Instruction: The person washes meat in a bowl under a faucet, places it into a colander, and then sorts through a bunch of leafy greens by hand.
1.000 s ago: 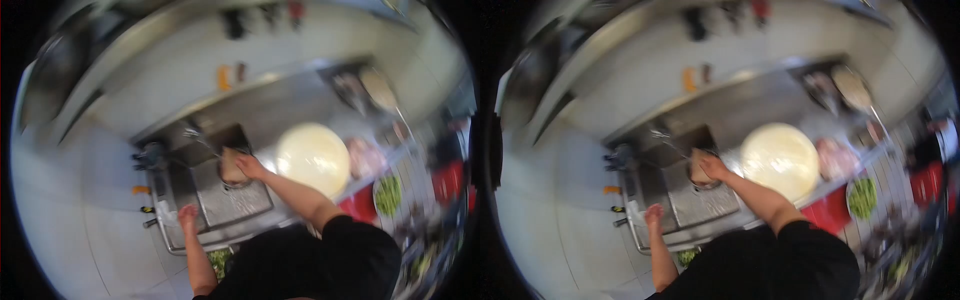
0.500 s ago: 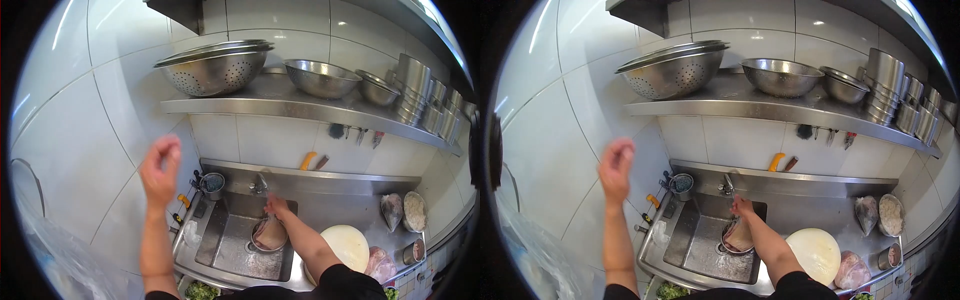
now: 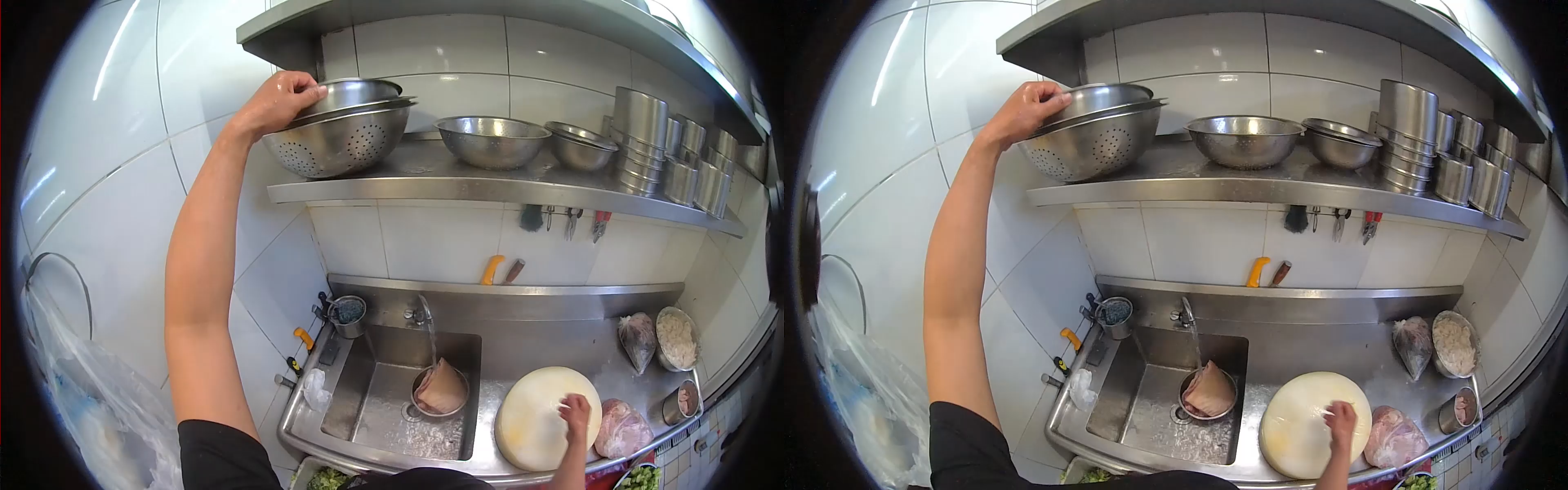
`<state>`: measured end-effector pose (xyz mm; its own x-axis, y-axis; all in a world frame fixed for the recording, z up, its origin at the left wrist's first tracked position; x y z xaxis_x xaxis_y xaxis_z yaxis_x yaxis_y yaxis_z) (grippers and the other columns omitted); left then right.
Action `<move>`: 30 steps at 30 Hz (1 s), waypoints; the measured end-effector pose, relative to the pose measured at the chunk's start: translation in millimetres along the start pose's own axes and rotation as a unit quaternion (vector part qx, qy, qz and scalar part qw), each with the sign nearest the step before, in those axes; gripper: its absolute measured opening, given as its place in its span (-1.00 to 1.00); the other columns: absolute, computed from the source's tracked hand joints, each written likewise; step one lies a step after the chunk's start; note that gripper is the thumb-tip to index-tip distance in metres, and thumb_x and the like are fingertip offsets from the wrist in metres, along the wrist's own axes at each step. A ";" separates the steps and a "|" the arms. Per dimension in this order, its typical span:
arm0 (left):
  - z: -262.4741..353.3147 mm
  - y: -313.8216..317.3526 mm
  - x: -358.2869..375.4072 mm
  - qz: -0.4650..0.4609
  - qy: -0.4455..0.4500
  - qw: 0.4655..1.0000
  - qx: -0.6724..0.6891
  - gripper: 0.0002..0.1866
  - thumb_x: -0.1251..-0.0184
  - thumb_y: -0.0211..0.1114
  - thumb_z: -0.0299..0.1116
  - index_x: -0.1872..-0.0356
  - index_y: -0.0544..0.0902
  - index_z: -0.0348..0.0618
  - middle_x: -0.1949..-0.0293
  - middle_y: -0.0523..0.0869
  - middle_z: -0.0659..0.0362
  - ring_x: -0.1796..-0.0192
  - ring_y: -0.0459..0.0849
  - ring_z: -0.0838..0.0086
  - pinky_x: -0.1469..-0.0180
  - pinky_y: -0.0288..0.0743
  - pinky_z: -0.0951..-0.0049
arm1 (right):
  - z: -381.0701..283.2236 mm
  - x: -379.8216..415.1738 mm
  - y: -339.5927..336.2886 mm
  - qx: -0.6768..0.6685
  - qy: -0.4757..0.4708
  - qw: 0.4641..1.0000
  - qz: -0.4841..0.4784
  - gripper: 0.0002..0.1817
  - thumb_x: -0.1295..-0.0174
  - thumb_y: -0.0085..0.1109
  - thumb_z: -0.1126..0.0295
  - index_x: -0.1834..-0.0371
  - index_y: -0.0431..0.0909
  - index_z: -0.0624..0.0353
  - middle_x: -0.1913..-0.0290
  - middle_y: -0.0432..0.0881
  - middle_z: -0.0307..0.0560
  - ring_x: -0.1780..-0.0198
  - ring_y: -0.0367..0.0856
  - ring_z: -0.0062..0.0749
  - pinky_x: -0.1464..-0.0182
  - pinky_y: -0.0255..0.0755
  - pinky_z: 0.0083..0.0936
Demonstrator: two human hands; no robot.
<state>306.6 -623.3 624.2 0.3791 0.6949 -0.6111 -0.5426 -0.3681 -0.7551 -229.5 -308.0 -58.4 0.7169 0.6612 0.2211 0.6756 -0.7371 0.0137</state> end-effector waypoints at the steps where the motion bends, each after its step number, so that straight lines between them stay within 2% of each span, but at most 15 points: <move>1: -1.8 -9.2 -8.7 0.057 0.026 0.998 0.022 -0.57 -0.36 0.21 0.01 0.42 0.64 -0.21 0.57 0.54 0.29 0.46 0.41 0.59 0.37 0.33 0.47 | 2.2 5.7 -31.7 -0.019 -0.012 0.999 0.031 -0.80 -0.34 0.11 0.24 0.15 0.53 0.12 0.34 0.64 -0.15 0.47 0.58 -0.53 0.45 0.45 -0.64; 3: -5.6 -20.6 -26.3 0.113 0.052 0.991 0.044 -0.57 -0.37 0.22 0.01 0.43 0.64 -0.19 0.57 0.54 0.31 0.46 0.41 0.61 0.37 0.33 0.48 | 3.5 22.4 -82.1 -0.038 -0.016 0.994 0.099 -0.85 -0.34 0.10 0.26 0.22 0.49 0.08 0.40 0.59 -0.22 0.51 0.53 -0.60 0.52 0.35 -0.71; 5: 0.6 -47.7 -30.7 0.248 0.066 0.966 -0.031 -0.55 -0.33 0.21 0.05 0.37 0.68 -0.20 0.50 0.68 0.10 0.40 0.60 0.39 0.27 0.46 0.36 | 0.5 37.4 -113.8 -0.039 -0.048 0.987 0.146 -0.86 -0.34 0.11 0.27 0.25 0.49 0.08 0.41 0.58 -0.23 0.51 0.52 -0.63 0.51 0.35 -0.71; 6: -3.1 -53.8 -31.5 0.270 0.036 0.962 -0.026 -0.48 -0.30 0.21 0.16 0.36 0.70 -0.17 0.46 0.71 0.03 0.34 0.68 0.25 0.23 0.50 0.29 | 0.5 41.3 -117.2 -0.037 -0.047 0.987 0.146 -0.86 -0.34 0.11 0.27 0.25 0.49 0.08 0.41 0.58 -0.23 0.51 0.52 -0.63 0.51 0.35 -0.71; 9: 14.9 -73.0 -17.2 0.373 0.059 0.923 -0.073 -0.42 -0.23 0.22 0.27 0.38 0.70 -0.15 0.47 0.72 0.04 0.32 0.70 0.17 0.21 0.53 0.24 | -10.1 55.9 -117.4 -0.042 -0.061 0.984 0.161 -0.86 -0.34 0.11 0.27 0.25 0.49 0.08 0.41 0.58 -0.23 0.52 0.52 -0.64 0.50 0.36 -0.71; 11: 23.7 -76.6 -7.9 0.387 0.048 0.918 -0.066 -0.35 -0.15 0.22 0.36 0.43 0.70 -0.14 0.51 0.71 0.06 0.35 0.70 0.14 0.22 0.53 0.20 | -44.7 56.8 -84.4 -0.024 -0.131 0.986 0.102 -0.86 -0.36 0.10 0.28 0.23 0.51 0.10 0.38 0.59 -0.22 0.49 0.53 -0.62 0.45 0.39 -0.70; 13: 51.5 -83.5 10.8 0.429 0.117 0.887 -0.122 -0.34 -0.14 0.21 0.37 0.48 0.69 -0.14 0.57 0.69 0.11 0.42 0.70 0.19 0.25 0.53 0.23 | -121.8 71.0 -28.3 0.014 -0.207 0.978 0.016 -0.86 -0.36 0.10 0.34 0.18 0.53 0.17 0.34 0.60 -0.20 0.37 0.55 -0.57 0.30 0.44 -0.65; 14: 71.9 -88.1 28.2 0.475 0.205 0.845 -0.137 -0.37 -0.13 0.24 0.34 0.52 0.67 -0.15 0.63 0.65 0.16 0.51 0.65 0.25 0.26 0.52 0.30 | -163.7 76.8 2.3 0.019 -0.255 0.966 -0.032 -0.86 -0.35 0.11 0.35 0.18 0.54 0.19 0.33 0.60 -0.20 0.33 0.56 -0.55 0.24 0.45 -0.63; 16: 80.0 -103.7 43.6 0.475 0.215 0.842 -0.138 -0.42 -0.12 0.31 0.28 0.51 0.69 -0.14 0.61 0.67 0.18 0.51 0.65 0.31 0.33 0.51 0.36 | -266.4 113.5 66.7 0.070 -0.394 0.909 -0.116 -0.87 -0.30 0.15 0.41 0.20 0.57 0.25 0.30 0.64 -0.15 0.27 0.60 -0.50 0.17 0.46 -0.58; 20: 98.9 -138.8 92.2 0.487 0.208 0.838 -0.128 -0.53 -0.10 0.42 0.16 0.47 0.72 -0.11 0.56 0.70 0.24 0.50 0.64 0.50 0.38 0.50 0.51 | -448.0 223.6 191.1 0.193 -0.662 0.694 -0.207 -0.82 -0.20 0.18 0.41 0.20 0.59 0.26 0.25 0.68 0.02 0.20 0.66 -0.21 0.09 0.47 -0.42; 23: 87.8 -163.9 121.6 0.500 0.164 0.846 -0.087 -0.57 -0.12 0.45 0.10 0.44 0.74 -0.12 0.53 0.70 0.31 0.46 0.61 0.66 0.37 0.46 0.63 | -546.8 265.3 295.6 0.171 -0.767 0.579 -0.217 -0.75 -0.26 0.17 0.27 0.19 0.61 0.26 0.19 0.69 0.04 0.13 0.65 -0.12 0.07 0.48 -0.33; 24: 89.0 -172.6 136.8 0.522 0.179 0.831 -0.065 -0.52 -0.11 0.45 0.13 0.53 0.67 -0.14 0.60 0.63 0.29 0.53 0.52 0.62 0.45 0.41 0.56 | -577.5 276.9 330.0 0.170 -0.755 0.599 -0.207 -0.70 -0.29 0.14 0.20 0.18 0.62 0.24 0.16 0.70 0.02 0.11 0.65 -0.07 0.03 0.48 -0.32; 25: 90.3 -179.4 151.5 0.545 0.195 0.814 -0.045 -0.46 -0.11 0.45 0.16 0.62 0.60 -0.16 0.68 0.56 0.27 0.59 0.44 0.59 0.53 0.35 0.50 | -602.2 288.1 365.7 0.151 -0.782 0.562 -0.222 -0.59 -0.33 0.07 0.07 0.09 0.63 0.21 0.15 0.69 0.04 0.09 0.64 -0.02 0.01 0.47 -0.30; 28: 90.2 -183.5 183.0 0.581 0.195 0.789 -0.034 -0.50 -0.17 0.43 0.10 0.62 0.60 -0.17 0.67 0.55 0.27 0.59 0.44 0.60 0.55 0.33 0.49 | -633.1 291.4 472.8 0.201 -0.756 0.566 -0.261 -0.46 -0.34 0.01 -0.09 0.03 0.64 0.21 0.16 0.68 0.12 0.09 0.63 -0.01 0.01 0.45 -0.26; 30: 80.7 -189.1 203.2 0.595 0.191 0.780 -0.028 -0.50 -0.18 0.43 0.08 0.62 0.60 -0.17 0.67 0.56 0.26 0.59 0.44 0.60 0.55 0.33 0.49 | -611.8 272.0 527.4 0.407 -0.608 0.627 -0.269 -0.39 -0.30 0.05 -0.19 0.08 0.64 0.24 0.22 0.67 0.07 0.13 0.61 -0.18 0.06 0.43 -0.32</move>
<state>425.8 -362.6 662.0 -0.1670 -0.3908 -0.9052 -0.6516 -0.6453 0.3988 216.5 -602.3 605.5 -0.3847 0.7660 -0.5149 0.3843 -0.3743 -0.8439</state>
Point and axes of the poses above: each hand's wrist, its own x-axis away from the middle knuckle, its own y-axis out of the palm, z = x × y, the point moved 10 cm from there along -x, towards the middle knuckle
